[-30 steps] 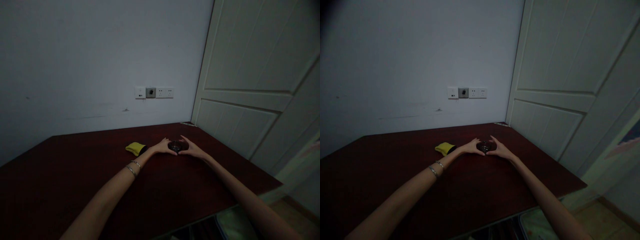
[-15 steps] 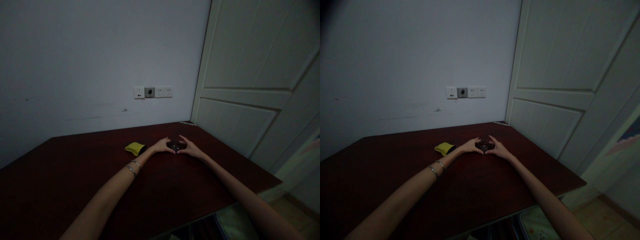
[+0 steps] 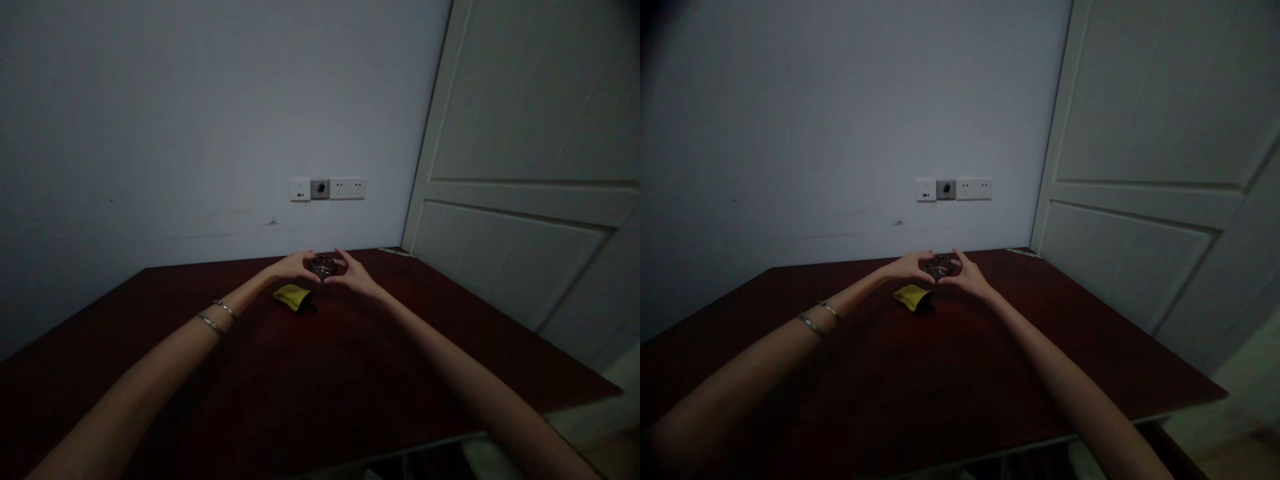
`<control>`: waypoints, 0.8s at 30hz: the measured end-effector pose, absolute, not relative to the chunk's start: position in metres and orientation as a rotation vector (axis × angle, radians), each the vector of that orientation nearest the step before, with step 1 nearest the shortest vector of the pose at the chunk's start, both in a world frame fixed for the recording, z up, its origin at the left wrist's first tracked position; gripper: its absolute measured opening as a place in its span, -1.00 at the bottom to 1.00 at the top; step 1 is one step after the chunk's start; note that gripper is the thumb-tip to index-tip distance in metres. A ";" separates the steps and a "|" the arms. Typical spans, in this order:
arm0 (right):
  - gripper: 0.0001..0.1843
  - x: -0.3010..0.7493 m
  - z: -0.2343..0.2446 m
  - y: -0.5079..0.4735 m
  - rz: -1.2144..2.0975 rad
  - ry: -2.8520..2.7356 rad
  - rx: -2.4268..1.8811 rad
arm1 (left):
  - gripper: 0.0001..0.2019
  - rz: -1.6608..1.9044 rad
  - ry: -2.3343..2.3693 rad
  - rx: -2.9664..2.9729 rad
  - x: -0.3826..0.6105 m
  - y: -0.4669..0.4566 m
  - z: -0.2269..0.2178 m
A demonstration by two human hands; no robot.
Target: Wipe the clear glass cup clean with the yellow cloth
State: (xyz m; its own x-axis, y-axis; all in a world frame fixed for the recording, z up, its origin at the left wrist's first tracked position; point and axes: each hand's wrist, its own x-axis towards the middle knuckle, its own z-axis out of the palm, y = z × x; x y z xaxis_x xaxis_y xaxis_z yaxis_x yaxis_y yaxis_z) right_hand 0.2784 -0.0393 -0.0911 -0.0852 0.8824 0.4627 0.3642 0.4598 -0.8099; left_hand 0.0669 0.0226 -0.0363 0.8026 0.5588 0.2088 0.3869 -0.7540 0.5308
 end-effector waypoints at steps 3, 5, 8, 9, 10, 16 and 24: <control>0.14 0.220 -0.083 -0.024 0.662 -1.719 -0.995 | -0.31 0.508 0.824 2.510 0.008 0.021 -0.024; 0.15 0.177 -0.081 -0.015 0.697 -1.750 -0.943 | -0.33 0.470 0.848 2.517 -0.034 0.017 -0.018; 0.15 0.115 -0.083 -0.004 0.751 -1.797 -0.880 | -0.33 0.436 0.984 2.525 -0.096 0.009 -0.013; 0.15 0.096 -0.084 -0.001 0.766 -1.812 -0.864 | -0.32 0.421 1.033 2.521 -0.116 0.006 -0.012; 0.15 0.078 -0.087 0.001 0.779 -1.825 -0.851 | -0.32 0.397 1.075 2.516 -0.134 0.003 -0.013; 0.16 -0.006 -0.111 0.002 0.849 -1.885 -0.816 | -0.22 0.226 1.365 2.473 -0.218 -0.011 -0.032; 0.16 -0.055 -0.149 -0.001 0.909 -1.967 -0.808 | -0.13 0.181 1.497 2.382 -0.269 -0.018 -0.077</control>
State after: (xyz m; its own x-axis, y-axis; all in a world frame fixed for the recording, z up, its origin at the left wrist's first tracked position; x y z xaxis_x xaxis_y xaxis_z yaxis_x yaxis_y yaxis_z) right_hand -0.0549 -0.0008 -0.1486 -0.4706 0.7879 0.3972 0.2083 0.5366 -0.8177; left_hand -0.2694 -0.0179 -0.0772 0.4426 0.8945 -0.0626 0.8537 -0.3990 0.3348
